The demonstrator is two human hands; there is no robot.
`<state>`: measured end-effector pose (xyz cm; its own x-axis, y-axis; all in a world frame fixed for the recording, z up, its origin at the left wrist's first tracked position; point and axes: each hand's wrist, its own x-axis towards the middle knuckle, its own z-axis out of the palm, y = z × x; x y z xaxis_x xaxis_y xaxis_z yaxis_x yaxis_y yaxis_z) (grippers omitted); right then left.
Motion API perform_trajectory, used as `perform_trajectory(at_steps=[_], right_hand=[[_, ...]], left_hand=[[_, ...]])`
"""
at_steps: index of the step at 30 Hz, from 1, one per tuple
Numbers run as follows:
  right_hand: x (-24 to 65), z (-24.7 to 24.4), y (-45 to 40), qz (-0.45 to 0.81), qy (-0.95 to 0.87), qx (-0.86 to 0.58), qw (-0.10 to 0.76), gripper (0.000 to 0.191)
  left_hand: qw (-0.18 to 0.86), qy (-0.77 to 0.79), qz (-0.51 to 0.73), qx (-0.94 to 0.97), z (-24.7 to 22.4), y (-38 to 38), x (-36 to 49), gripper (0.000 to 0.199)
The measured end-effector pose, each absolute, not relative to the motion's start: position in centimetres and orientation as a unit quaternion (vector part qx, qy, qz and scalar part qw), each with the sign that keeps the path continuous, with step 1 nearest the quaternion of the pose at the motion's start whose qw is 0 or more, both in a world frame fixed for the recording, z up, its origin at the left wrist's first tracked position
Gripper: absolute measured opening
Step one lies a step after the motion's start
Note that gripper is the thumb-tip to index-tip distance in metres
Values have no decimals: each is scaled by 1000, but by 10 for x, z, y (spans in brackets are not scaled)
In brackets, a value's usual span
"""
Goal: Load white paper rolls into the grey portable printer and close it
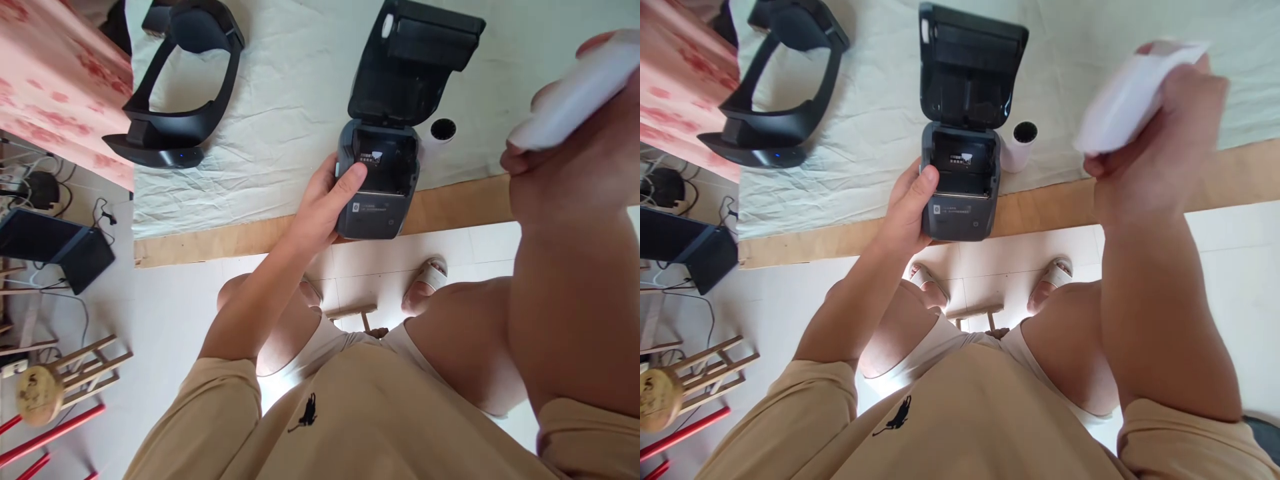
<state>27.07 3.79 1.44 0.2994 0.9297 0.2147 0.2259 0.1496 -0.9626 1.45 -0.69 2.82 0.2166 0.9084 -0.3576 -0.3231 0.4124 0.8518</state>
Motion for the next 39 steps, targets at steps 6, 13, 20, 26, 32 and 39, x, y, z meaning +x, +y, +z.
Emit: perform_trajectory(at_steps=[6,13,20,26,32,39], right_hand=[[280,-3,26,206,-514,-635,538,28],[290,-11,34,40,-657,-670,343,36],[290,-6,24,4,-690,-649,320,77],[251,3,3,48,-737,-559,378,62],[215,16,23,149,-688,-665,249,51],[227,11,23,175,-713,-621,273,44]], left_hand=[[701,460,438,326,29,-7,15,17],[681,468,456,330,28,-10,22,18],[688,461,458,322,26,-7,19,16],[670,452,498,315,28,-8,26,19],[683,435,469,352,22,-2,22,26],[684,418,474,365,16,-1,19,33]])
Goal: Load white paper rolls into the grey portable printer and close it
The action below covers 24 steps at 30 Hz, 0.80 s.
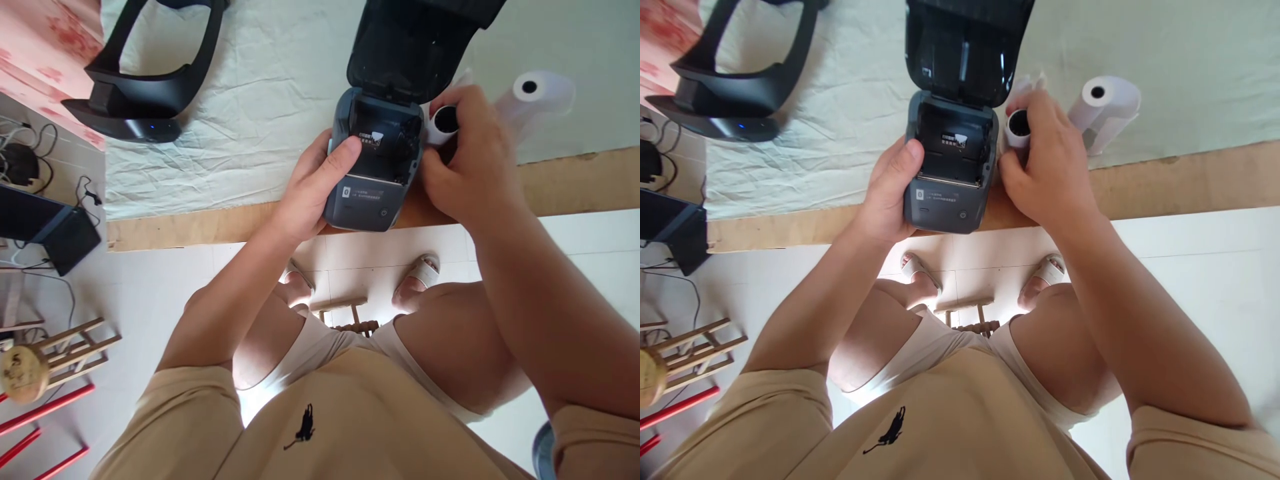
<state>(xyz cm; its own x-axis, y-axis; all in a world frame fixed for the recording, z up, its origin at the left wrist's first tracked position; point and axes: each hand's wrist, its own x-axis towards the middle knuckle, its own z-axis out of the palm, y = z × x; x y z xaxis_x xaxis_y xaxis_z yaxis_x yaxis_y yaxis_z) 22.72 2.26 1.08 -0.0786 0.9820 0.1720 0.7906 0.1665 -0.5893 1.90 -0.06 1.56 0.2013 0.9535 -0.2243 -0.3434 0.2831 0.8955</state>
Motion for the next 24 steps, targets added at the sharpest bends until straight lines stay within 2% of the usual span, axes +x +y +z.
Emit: perform_trajectory(at_steps=[4,12,15,19,24], right_hand=[[235,4,21,150,-712,-622,289,33],[240,2,14,150,-736,-585,306,42],[238,4,9,143,-734,-581,322,40],[239,4,8,193,-715,-579,341,48],[245,-6,10,119,-740,-572,333,46]], left_hand=[[690,432,452,365,17,2,17,32],[687,451,451,348,25,-4,18,31],[675,458,473,334,28,-8,23,33],[677,470,479,303,28,-9,24,32],[679,441,459,365,15,-5,14,46]])
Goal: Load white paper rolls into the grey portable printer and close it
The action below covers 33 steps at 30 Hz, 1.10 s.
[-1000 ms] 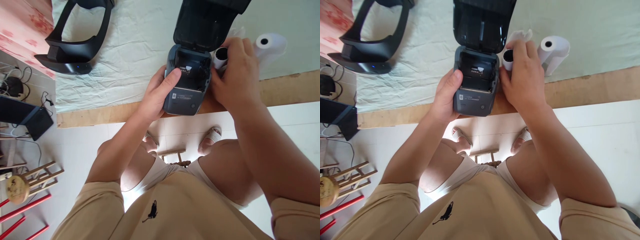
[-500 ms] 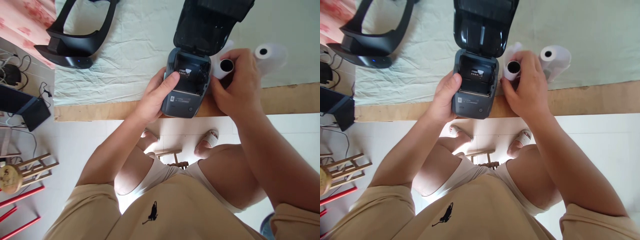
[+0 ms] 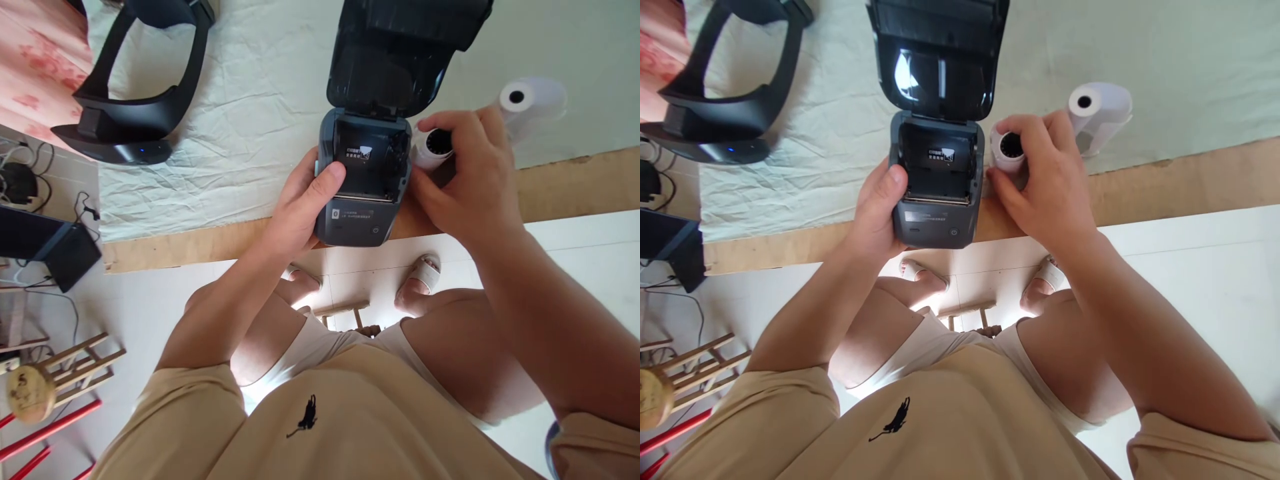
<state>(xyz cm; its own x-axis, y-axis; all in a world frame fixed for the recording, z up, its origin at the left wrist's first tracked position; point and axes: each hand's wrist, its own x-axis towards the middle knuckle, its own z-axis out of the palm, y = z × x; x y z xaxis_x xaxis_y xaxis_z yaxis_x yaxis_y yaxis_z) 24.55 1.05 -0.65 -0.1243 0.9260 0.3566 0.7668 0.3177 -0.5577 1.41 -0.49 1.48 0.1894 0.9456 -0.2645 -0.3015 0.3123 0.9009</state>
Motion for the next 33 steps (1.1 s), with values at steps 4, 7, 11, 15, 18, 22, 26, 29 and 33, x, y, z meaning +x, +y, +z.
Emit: perform_trajectory(at_steps=[4,7,11,15,18,22,26,29,33], right_hand=[[250,-8,11,154,-705,-608,331,60],[248,-6,11,145,-723,-601,309,53],[247,-6,10,144,-728,-583,329,59],[249,-9,7,171,-738,-563,331,61],[249,-11,7,123,-789,-515,312,60],[249,-17,9,103,-772,-532,333,55],[246,-10,2,142,-702,-518,467,60],[236,10,-9,110,-685,-494,524,36],[213,34,-13,60,-756,-455,467,21]], left_hand=[[694,412,437,398,5,-4,9,50],[706,411,429,387,4,-5,9,47],[711,391,439,385,3,-6,9,39],[707,398,434,392,4,-5,9,42],[710,408,428,383,8,-6,9,40],[701,410,439,384,12,-7,8,42],[710,414,426,379,15,-6,7,50],[710,410,421,388,14,-4,7,50],[694,401,427,418,8,-4,5,47]])
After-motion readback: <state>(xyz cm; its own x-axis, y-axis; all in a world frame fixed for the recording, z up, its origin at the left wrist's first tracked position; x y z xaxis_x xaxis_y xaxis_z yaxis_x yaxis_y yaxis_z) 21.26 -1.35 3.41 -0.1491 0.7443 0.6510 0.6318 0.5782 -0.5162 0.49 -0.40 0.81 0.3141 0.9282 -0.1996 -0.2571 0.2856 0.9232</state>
